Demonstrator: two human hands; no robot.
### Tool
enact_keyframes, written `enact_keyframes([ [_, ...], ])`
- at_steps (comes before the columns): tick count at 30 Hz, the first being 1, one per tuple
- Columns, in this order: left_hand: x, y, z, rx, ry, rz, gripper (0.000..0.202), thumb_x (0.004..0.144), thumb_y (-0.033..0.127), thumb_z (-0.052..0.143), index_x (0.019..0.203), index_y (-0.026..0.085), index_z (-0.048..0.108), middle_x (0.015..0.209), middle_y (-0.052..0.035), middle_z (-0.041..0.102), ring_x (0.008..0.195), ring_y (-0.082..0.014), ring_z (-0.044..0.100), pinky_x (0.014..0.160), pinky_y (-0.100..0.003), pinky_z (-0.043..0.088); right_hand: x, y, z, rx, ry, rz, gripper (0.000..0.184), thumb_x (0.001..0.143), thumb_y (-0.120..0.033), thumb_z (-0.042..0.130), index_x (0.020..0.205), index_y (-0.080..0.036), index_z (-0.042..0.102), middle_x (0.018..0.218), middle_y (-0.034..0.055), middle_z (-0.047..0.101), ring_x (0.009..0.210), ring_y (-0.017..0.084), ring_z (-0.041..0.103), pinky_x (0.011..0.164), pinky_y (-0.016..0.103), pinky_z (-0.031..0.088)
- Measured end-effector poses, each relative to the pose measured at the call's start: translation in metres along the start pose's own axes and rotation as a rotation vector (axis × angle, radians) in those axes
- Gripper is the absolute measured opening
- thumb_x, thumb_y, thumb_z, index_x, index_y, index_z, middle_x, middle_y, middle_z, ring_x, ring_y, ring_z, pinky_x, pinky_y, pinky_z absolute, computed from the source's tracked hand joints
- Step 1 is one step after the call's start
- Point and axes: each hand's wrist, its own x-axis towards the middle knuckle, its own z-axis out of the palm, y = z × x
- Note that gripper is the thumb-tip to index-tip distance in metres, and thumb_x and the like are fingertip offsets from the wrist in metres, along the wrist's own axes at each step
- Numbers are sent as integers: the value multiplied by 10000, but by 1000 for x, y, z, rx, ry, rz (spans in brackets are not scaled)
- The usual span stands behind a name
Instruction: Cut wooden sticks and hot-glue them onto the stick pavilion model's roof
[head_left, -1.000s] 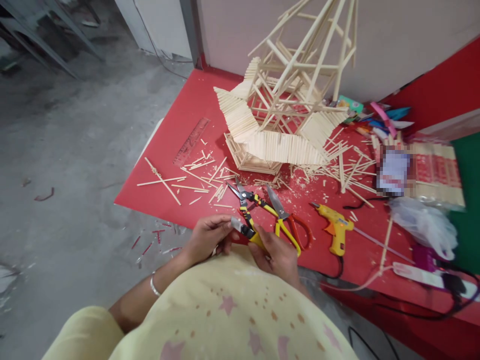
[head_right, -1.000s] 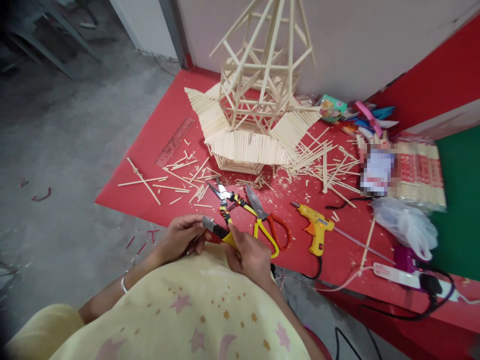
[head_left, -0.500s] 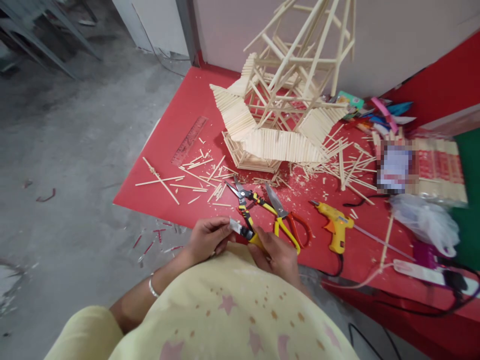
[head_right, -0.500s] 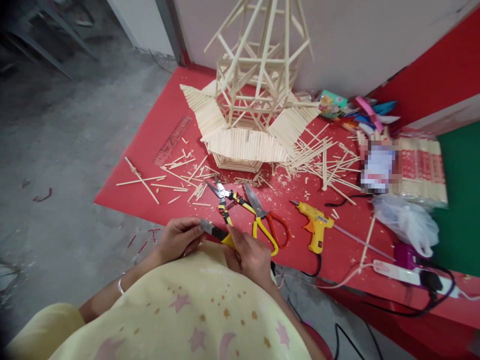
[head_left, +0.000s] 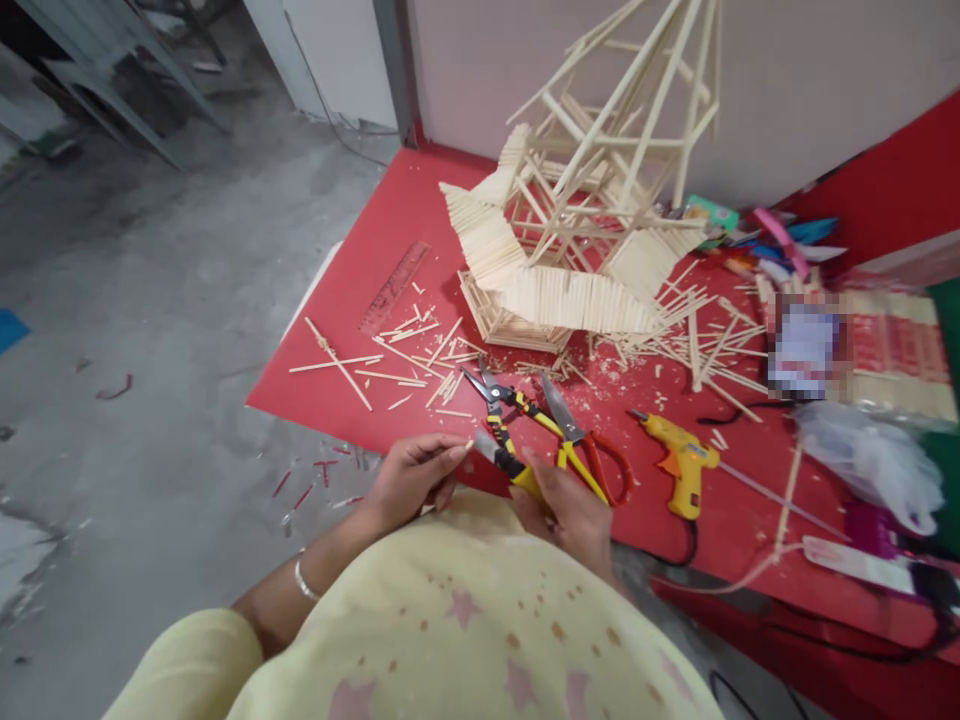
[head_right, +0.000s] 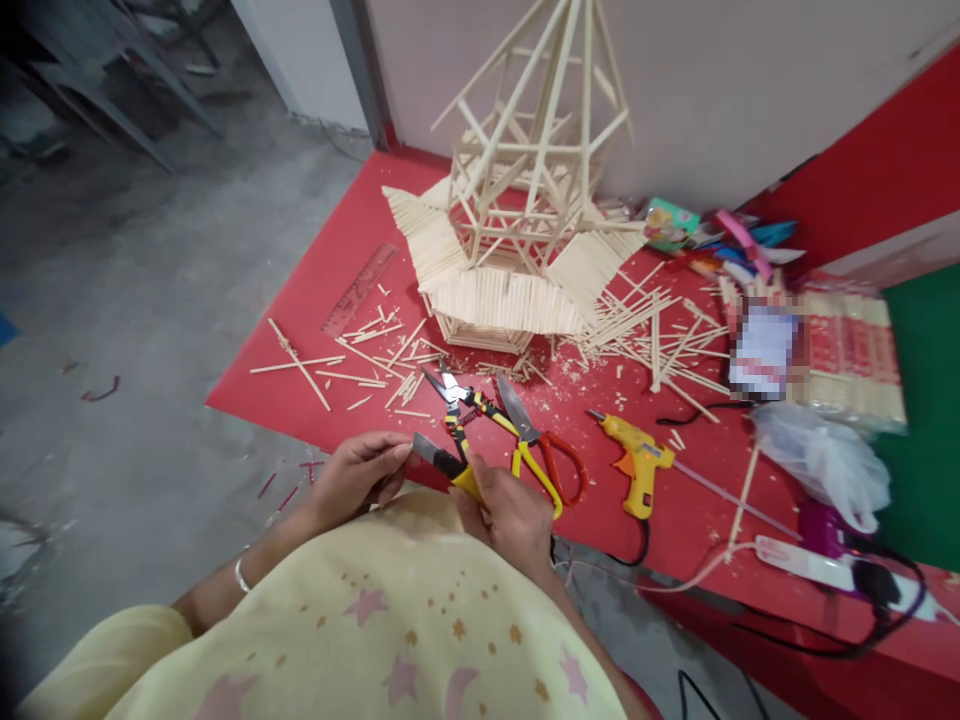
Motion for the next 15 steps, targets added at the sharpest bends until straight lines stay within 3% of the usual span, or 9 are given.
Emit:
enact_keyframes([
  [3,4,7,6,4,-31,-2,411,758,526,744,854,135,665,385,63,471,295,-38,327,340,-167,153,-3,5,7,83,-71,15,475,897,-321,622,1358,-207,589,714,7,632,565,105,536,546,219,444],
  [15,10,4,9,11,-106,25,415,741,528,752,754,132,632,459,51,520,318,-40,391,336,-171,205,-8,16,6,101,-177,23,512,889,-319,635,1384,-211,564,779,15,647,603,97,554,555,204,427],
])
